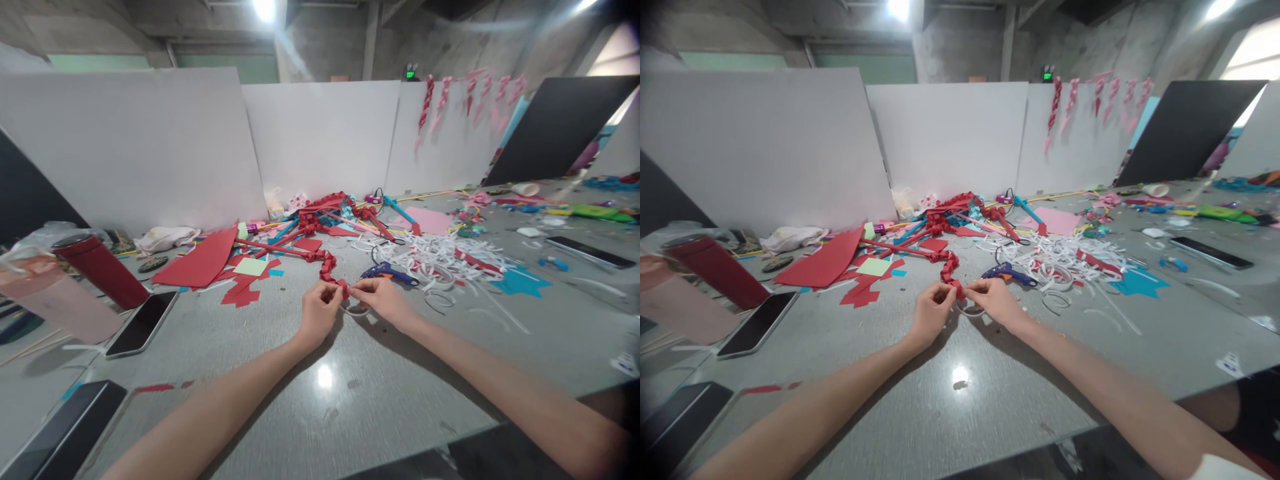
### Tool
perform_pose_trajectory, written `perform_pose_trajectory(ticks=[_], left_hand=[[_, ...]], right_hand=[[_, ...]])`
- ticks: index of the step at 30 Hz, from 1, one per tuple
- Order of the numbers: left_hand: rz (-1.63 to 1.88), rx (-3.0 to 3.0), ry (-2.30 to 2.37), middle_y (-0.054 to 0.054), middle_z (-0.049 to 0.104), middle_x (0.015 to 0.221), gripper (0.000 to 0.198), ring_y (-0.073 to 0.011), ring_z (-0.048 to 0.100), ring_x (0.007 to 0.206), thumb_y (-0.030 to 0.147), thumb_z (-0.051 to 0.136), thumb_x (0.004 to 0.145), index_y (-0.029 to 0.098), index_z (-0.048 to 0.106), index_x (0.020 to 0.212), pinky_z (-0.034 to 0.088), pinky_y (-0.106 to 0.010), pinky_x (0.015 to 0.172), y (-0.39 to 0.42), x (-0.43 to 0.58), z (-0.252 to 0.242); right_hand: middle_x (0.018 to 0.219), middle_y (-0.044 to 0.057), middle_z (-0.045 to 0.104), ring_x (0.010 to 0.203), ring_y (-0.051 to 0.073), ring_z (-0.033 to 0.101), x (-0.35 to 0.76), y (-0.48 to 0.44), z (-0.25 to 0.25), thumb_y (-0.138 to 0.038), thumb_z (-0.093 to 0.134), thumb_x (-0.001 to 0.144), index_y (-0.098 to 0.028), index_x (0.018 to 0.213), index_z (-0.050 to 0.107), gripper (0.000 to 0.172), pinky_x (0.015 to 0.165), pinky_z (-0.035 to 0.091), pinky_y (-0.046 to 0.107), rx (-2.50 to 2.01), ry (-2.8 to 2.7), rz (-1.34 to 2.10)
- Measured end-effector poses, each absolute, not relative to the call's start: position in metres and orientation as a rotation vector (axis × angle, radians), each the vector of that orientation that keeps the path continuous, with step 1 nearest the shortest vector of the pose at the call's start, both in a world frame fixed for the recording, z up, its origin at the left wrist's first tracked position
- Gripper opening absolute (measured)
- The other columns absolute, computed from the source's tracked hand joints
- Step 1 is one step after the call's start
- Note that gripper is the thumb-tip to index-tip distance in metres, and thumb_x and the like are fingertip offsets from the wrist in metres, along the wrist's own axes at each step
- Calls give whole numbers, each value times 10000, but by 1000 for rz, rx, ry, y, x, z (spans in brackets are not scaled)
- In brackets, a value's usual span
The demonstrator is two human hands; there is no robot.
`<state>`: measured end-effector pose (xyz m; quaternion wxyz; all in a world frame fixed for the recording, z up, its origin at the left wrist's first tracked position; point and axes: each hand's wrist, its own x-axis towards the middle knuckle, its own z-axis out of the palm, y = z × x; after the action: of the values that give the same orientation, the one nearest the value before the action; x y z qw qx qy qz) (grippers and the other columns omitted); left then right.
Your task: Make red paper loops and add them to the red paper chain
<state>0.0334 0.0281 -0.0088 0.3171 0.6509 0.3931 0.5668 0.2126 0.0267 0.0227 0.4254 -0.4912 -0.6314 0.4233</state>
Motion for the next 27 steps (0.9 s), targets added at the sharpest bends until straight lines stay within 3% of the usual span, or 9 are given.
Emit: perform_pose_trajectory(ticks=[4, 19, 27], left_hand=[[1472, 1744, 1008, -34, 660, 807, 234, -143, 579, 708, 369, 627, 939, 171, 697, 835, 432, -255, 657, 30, 34, -11], [1434, 1706, 1018, -43, 673, 803, 207, -150, 589, 721, 356, 645, 915, 166, 690, 845, 441, -259, 668, 37, 35, -19], [1417, 1705, 1005, -39, 669, 792, 203, -146, 587, 704, 348, 640, 915, 164, 685, 841, 436, -251, 652, 35, 35, -17]], right_hand=[[643, 16, 644, 554, 117, 502, 212, 25, 25, -559, 763, 751, -128, 865, 781, 446, 555, 395, 258, -1225, -1547, 1092], [768, 45, 708, 589, 126, 552, 213, 26, 22, -485, 761, 756, -135, 907, 777, 382, 588, 442, 265, -1239, -1544, 1105], [713, 29, 683, 583, 123, 542, 212, 27, 18, -469, 762, 757, -142, 848, 767, 339, 586, 430, 264, -1214, -1508, 1132]])
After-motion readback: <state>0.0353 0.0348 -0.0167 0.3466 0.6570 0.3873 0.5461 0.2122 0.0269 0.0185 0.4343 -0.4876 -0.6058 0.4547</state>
